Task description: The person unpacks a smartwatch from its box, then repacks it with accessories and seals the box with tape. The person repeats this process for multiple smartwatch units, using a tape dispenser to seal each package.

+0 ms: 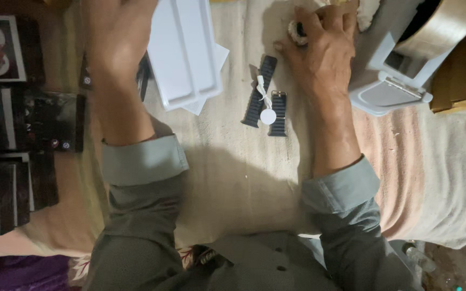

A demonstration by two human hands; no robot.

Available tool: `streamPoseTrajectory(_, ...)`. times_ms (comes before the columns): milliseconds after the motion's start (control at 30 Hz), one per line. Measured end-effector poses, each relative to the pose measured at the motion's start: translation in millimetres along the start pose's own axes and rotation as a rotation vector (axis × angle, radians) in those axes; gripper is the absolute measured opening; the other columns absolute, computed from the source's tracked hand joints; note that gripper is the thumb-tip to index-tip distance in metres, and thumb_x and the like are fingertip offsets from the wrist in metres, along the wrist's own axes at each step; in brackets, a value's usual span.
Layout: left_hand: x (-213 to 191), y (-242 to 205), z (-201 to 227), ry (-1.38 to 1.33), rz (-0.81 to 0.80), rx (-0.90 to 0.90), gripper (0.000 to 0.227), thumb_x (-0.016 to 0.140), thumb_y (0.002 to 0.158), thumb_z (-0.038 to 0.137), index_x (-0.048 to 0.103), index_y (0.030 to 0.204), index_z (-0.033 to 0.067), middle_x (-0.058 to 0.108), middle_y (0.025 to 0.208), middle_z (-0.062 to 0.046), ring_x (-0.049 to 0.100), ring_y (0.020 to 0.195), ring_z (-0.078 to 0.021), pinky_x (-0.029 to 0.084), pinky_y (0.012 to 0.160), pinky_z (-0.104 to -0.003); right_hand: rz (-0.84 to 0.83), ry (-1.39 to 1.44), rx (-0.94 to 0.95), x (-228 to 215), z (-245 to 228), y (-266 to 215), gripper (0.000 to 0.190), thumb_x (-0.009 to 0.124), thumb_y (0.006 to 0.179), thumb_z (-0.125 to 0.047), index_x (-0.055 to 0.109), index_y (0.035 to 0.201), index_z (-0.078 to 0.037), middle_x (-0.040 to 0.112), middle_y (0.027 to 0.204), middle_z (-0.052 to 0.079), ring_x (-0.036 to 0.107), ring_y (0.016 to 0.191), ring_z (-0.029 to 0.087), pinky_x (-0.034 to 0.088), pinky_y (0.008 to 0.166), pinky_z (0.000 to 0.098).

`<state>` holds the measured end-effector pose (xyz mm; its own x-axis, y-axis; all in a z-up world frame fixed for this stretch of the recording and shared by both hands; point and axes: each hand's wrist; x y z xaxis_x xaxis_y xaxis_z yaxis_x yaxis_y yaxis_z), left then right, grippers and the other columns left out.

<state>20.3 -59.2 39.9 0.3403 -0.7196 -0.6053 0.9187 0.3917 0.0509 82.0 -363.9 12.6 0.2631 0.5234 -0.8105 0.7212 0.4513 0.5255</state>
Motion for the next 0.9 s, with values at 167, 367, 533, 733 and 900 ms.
streamPoseTrajectory(167, -3, -4, 11, 0.049, -0.255, 0.229, 0.041, 0.062, 0.099, 0.035, 0.064, 0.120, -0.0001, 0.073, 0.102, -0.017, 0.074, 0.088, -0.0263, 0.058, 0.075, -0.042, -0.059, -0.019, 0.056, 17, 13, -6, 0.038, 0.092, 0.091, -0.015, 0.074, 0.123, -0.009, 0.065, 0.115, 0.015, 0.060, 0.110, 0.037, 0.052, 0.091, 0.0497)
streamPoseTrajectory(367, 30, 5, 11, 0.069, -0.489, 0.165, 0.038, 0.059, 0.100, 0.038, 0.072, 0.115, 0.0051, 0.075, 0.098, -0.017, 0.076, 0.087, -0.0293, 0.056, 0.078, -0.041, -0.053, 1.407, 0.592, 3, 27, -1, 0.024, 0.071, 0.112, -0.015, 0.069, 0.132, -0.001, 0.071, 0.118, 0.019, 0.068, 0.096, 0.025, 0.056, 0.077, 0.0355)
streamPoseTrajectory(533, 57, 4, 16, -0.039, -0.526, 0.362, 0.039, 0.061, 0.103, 0.037, 0.072, 0.112, 0.0004, 0.074, 0.095, -0.020, 0.074, 0.088, -0.0308, 0.055, 0.079, -0.043, -0.056, 1.690, 0.636, -24, 19, -5, 0.031, 0.053, 0.118, -0.014, 0.061, 0.140, 0.006, 0.069, 0.125, 0.026, 0.073, 0.103, 0.031, 0.063, 0.088, 0.0389)
streamPoseTrajectory(733, 63, 5, 15, -0.195, -0.423, 0.434, 0.041, 0.065, 0.104, 0.036, 0.070, 0.114, -0.0029, 0.075, 0.094, -0.014, 0.073, 0.086, -0.0214, 0.055, 0.078, -0.037, -0.067, 1.832, 0.710, -34, 12, -2, 0.056, 0.042, 0.113, -0.033, 0.050, 0.143, 0.013, 0.065, 0.132, 0.032, 0.071, 0.114, 0.036, 0.062, 0.100, 0.0404)
streamPoseTrajectory(900, 61, 3, 23, -0.278, -0.464, 0.360, 0.041, 0.065, 0.104, 0.038, 0.070, 0.111, -0.0025, 0.072, 0.089, -0.007, 0.068, 0.081, -0.0128, 0.053, 0.072, -0.032, -0.153, 1.857, 0.582, -35, 12, 0, 0.071, 0.045, 0.112, -0.048, 0.047, 0.149, 0.013, 0.060, 0.139, 0.034, 0.067, 0.123, 0.037, 0.059, 0.107, 0.0376)
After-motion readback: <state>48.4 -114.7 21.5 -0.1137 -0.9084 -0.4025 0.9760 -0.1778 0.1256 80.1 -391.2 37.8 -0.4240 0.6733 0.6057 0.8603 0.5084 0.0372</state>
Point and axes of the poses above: each hand's wrist, its own y-axis towards the middle knuckle, its own x-axis out of the palm, z = x × y
